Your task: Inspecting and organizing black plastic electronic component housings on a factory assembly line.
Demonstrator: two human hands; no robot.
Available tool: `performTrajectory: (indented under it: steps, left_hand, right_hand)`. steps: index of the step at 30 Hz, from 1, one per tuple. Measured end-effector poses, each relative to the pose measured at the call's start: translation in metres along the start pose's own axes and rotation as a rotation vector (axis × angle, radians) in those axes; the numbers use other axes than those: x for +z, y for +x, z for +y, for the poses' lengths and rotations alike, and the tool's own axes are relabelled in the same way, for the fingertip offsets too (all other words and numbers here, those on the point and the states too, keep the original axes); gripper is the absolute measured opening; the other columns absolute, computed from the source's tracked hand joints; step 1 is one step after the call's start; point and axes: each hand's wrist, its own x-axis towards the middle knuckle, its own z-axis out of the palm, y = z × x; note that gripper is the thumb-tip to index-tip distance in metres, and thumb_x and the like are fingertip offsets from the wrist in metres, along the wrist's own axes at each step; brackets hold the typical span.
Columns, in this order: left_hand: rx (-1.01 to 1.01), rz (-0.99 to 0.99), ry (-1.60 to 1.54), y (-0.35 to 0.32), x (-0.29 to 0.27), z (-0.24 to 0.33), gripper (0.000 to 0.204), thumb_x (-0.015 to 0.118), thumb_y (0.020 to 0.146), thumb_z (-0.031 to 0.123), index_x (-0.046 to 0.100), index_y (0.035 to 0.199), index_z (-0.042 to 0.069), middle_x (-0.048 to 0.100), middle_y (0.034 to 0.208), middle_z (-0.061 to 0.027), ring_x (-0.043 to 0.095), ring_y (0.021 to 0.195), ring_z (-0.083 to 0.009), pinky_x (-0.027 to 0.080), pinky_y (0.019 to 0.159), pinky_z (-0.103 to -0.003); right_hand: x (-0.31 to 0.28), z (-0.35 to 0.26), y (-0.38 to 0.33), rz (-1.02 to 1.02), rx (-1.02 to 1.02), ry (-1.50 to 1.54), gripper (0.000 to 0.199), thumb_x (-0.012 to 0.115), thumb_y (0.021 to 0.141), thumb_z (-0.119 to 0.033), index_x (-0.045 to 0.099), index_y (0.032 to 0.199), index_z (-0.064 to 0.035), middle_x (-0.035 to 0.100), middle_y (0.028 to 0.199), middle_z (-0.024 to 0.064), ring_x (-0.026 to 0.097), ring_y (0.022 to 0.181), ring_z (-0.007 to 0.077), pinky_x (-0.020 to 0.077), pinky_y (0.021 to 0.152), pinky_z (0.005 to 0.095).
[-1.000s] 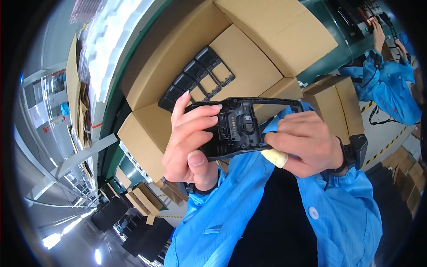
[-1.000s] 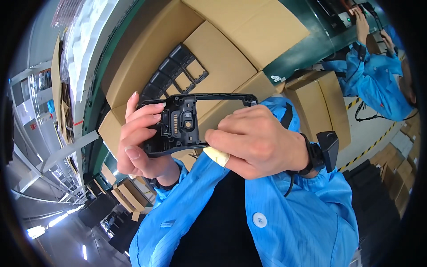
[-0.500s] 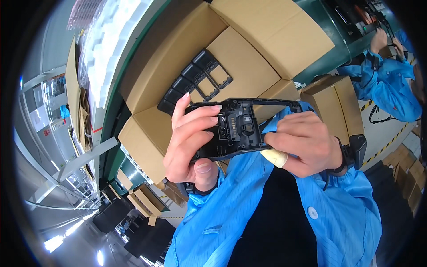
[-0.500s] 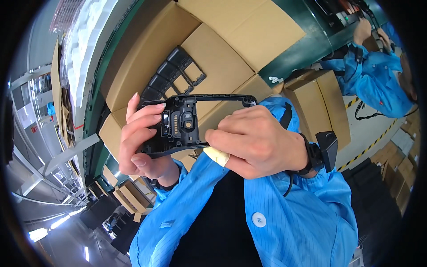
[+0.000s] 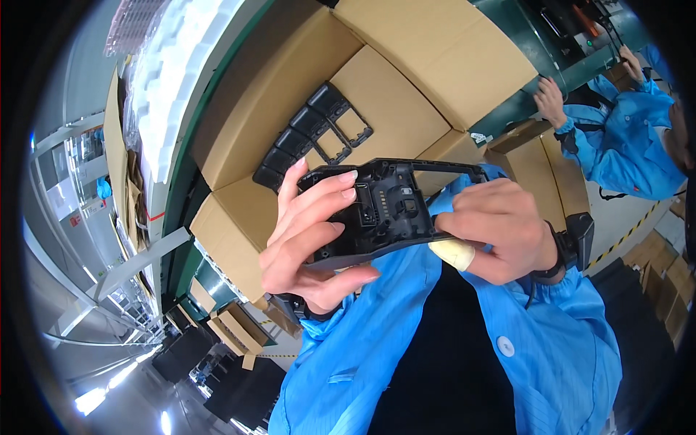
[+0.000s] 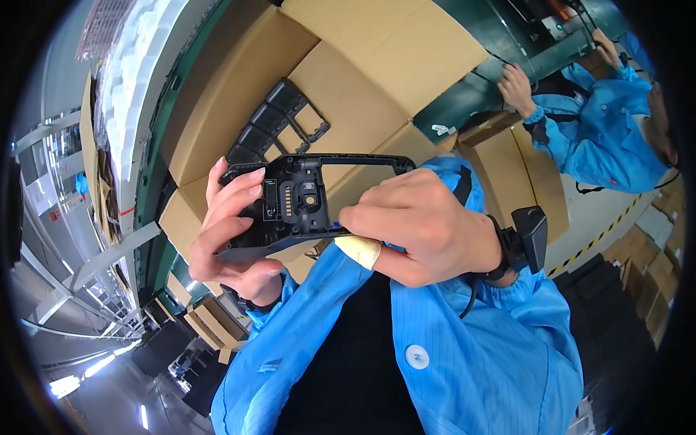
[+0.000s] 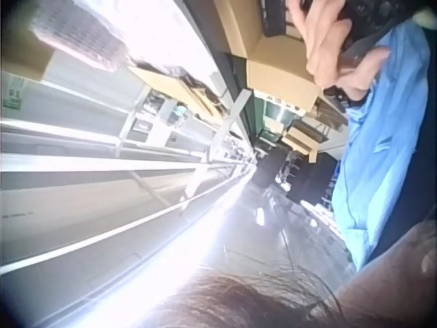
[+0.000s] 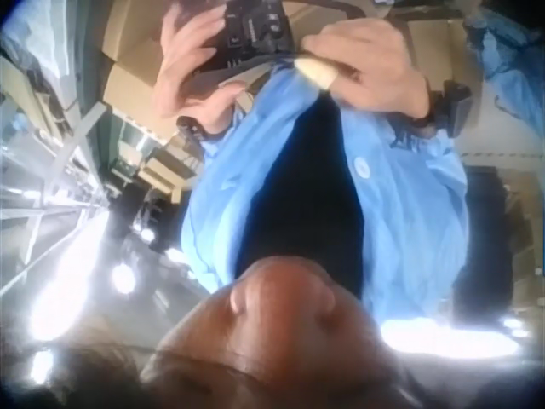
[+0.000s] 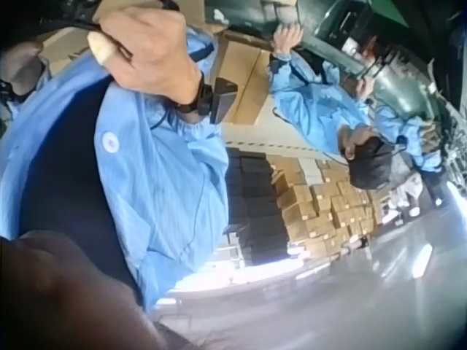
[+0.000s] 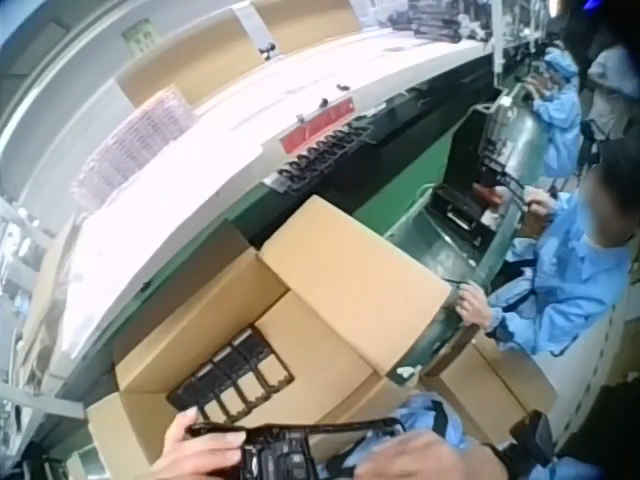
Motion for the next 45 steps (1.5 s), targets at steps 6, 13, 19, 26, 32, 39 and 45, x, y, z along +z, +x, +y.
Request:
performTrajectory:
  steps: [6,13,19,26,32,39,45]
  left_hand:
    - [-0.060,-0.010,0.076,0.002,0.006,0.003,0.036,0.090,0.068,0.017,0.062,0.073,-0.005,0.073,0.093,-0.0280,0.072,0.100,-0.0471,0.045,0.100,-0.067]
    - [-0.062,-0.028,0.161,0.001,0.010,-0.001,0.025,0.084,0.071,0.006,0.061,0.073,-0.006,0.073,0.090,-0.0275,0.073,0.096,-0.0458,0.046,0.100,-0.065]
    - [-0.083,-0.183,0.330,0.020,0.002,-0.010,0.027,0.082,0.070,0.002,0.073,0.094,-0.008,0.073,0.088,-0.0202,0.074,0.091,-0.0349,0.046,0.105,-0.061]
    - [-0.562,-0.499,0.402,0.066,-0.019,-0.128,0.027,0.082,0.078,0.010,0.072,0.100,-0.002,0.072,0.088,-0.0206,0.070,0.078,-0.0308,0.054,0.072,-0.037]
    - [-0.595,-0.776,0.508,0.067,0.012,-0.276,0.032,0.083,0.072,0.011,0.073,0.099,-0.004,0.072,0.094,-0.0244,0.070,0.092,-0.0395,0.055,0.081,-0.043]
    - [-0.512,-0.595,0.827,0.032,0.033,-0.334,0.036,0.075,0.074,0.002,0.064,0.107,-0.006,0.069,0.103,-0.0285,0.065,0.104,-0.0453,0.052,0.093,-0.053]
    - [-0.191,-0.494,1.127,0.000,0.042,-0.308,0.039,0.066,0.070,-0.005,0.063,0.109,-0.002,0.066,0.102,-0.0210,0.064,0.103,-0.0392,0.050,0.095,-0.046]
  right_hand:
    - [-0.005,0.000,-0.001,-0.014,0.081,0.058,0.020,0.080,0.077,-0.010,0.069,0.086,0.0027,0.050,0.058,0.0064,0.050,0.047,0.0217,0.0353,0.044,0.0340]
    - [-0.008,0.010,-0.010,-0.011,0.186,0.147,0.015,0.078,0.081,-0.011,0.069,0.086,0.0002,0.058,0.064,0.0071,0.056,0.051,0.0215,0.0391,0.046,0.0334]
    - [-0.016,0.035,-0.015,0.256,0.254,0.091,0.015,0.077,0.083,-0.010,0.068,0.089,-0.0003,0.069,0.080,0.0100,0.068,0.072,0.0199,0.0526,0.066,0.0293]
    - [-0.074,0.116,-0.093,0.611,0.622,0.153,0.014,0.056,0.098,-0.005,0.066,0.096,0.0042,0.070,0.082,0.0087,0.070,0.078,0.0169,0.0557,0.073,0.0289]
    - [-0.083,0.213,-0.184,0.864,1.030,0.314,0.025,0.050,0.102,-0.013,0.063,0.092,0.0054,0.065,0.068,0.0108,0.070,0.061,0.0210,0.0575,0.054,0.0277]
    - [-0.086,0.271,-0.208,0.766,1.272,0.209,0.026,0.046,0.099,-0.014,0.063,0.090,0.0032,0.065,0.069,0.0104,0.070,0.061,0.0219,0.0577,0.052,0.0307]
    - [-0.106,0.343,-0.179,0.600,0.998,-0.630,0.028,0.066,0.080,-0.013,0.068,0.102,0.0033,0.071,0.090,0.0263,0.071,0.089,0.0411,0.0560,0.079,0.0498]
